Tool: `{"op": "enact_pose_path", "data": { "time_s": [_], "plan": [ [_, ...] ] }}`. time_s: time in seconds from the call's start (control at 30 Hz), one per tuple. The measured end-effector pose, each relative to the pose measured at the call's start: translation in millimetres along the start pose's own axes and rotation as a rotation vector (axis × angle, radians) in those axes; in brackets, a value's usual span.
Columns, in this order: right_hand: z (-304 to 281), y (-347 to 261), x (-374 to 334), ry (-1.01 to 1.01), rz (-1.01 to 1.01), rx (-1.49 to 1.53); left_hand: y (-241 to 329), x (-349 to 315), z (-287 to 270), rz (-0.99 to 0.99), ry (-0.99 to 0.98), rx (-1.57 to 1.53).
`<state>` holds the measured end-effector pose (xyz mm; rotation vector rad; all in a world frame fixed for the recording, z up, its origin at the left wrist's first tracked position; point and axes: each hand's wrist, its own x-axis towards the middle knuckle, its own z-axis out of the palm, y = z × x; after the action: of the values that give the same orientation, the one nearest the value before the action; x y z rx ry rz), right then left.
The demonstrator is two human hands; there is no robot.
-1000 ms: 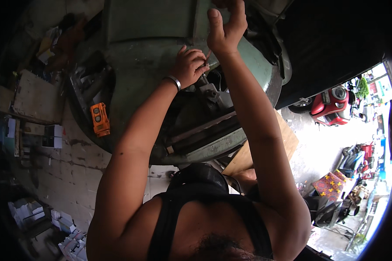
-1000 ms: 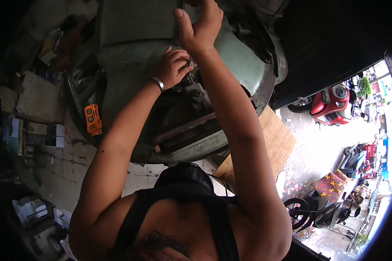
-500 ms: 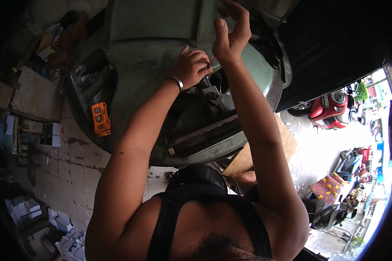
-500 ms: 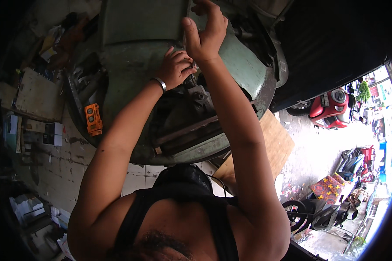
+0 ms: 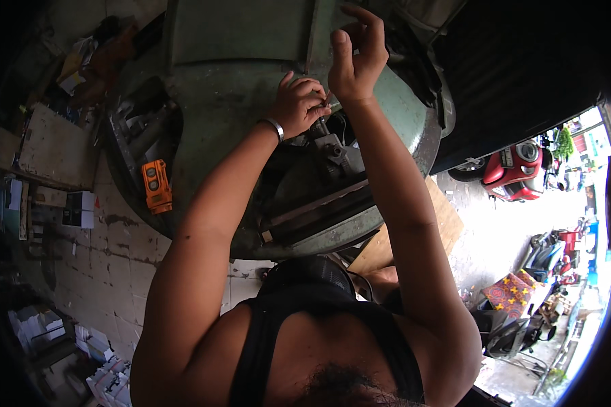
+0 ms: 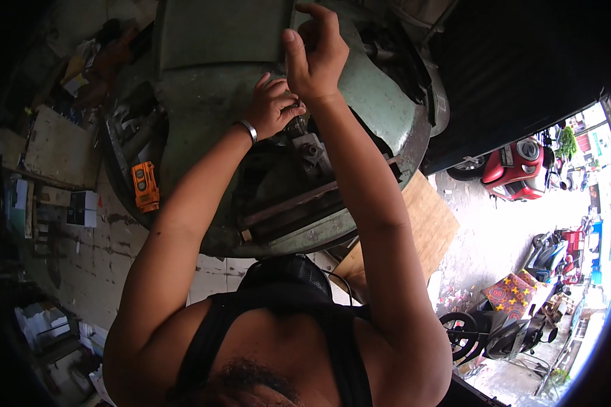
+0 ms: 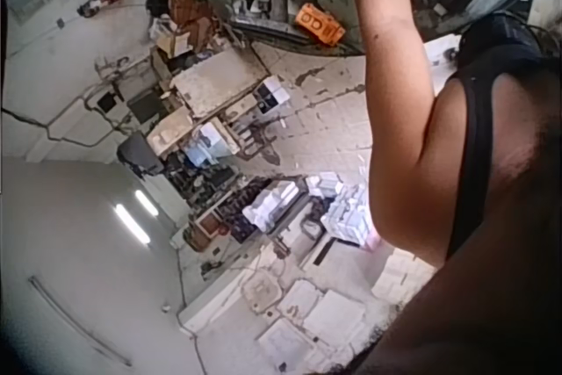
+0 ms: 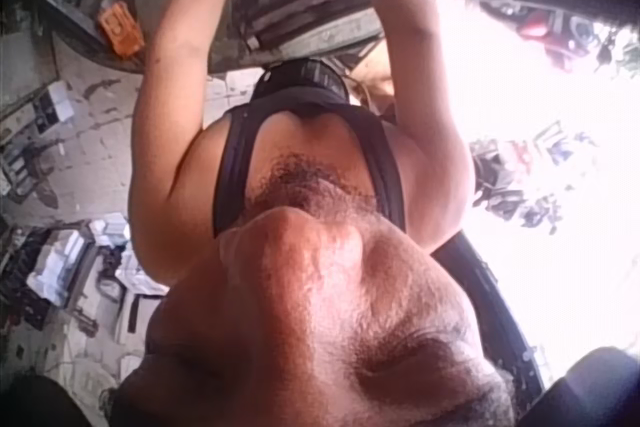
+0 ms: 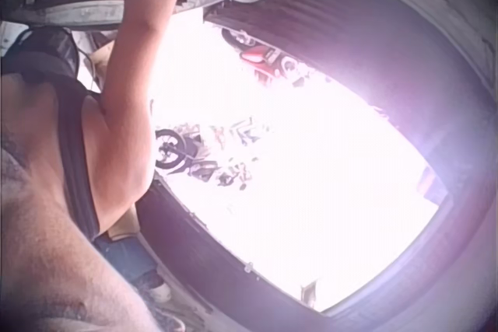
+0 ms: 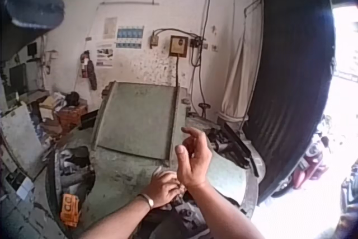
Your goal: The person works on a machine by loosening and tightening components using a metal tool and rotating the machine with a handheld remote control.
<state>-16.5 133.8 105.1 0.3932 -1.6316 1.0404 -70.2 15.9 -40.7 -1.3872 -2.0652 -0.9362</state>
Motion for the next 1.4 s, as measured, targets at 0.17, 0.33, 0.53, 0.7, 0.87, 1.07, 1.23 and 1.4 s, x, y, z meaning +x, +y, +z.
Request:
{"op": "enact_pose_path", "data": {
  "time_s": [0.17, 0.33, 0.53, 0.7, 0.87, 1.07, 1.23, 1.4],
  "plan": [
    [2, -4, 0, -0.021, 0.047, 0.001, 1, -1, 0, -0.022, -0.010, -0.006],
    [6, -4, 5, -0.056, 0.095, -0.014, -1, -2, 2, -0.024, -0.011, -0.038],
    [11, 16, 6, -0.031, 0.019, -0.068, 1, 1, 1, -0.029, -0.030, -0.032],
    [18, 9, 9, -0.040, 0.117, -0.062, -4, -1, 2, -0.023, -0.013, -0.036],
    [18, 9, 12, -0.045, 0.174, -0.107, -3, -1, 3, -0.019, 0.001, -0.034],
    [14, 10, 15, -0.050, 0.160, -0.155, -1, 1, 6, -0.018, 0.004, -0.024],
    [-8, 22, 2, -0.079, 0.099, -0.089, -3, -3, 4, -0.064, -0.004, -0.016],
    [-79, -11, -60, -0.454, 0.380, -0.248, 5, -2, 0, -0.099, -0.023, 0.029]
  ]
}}
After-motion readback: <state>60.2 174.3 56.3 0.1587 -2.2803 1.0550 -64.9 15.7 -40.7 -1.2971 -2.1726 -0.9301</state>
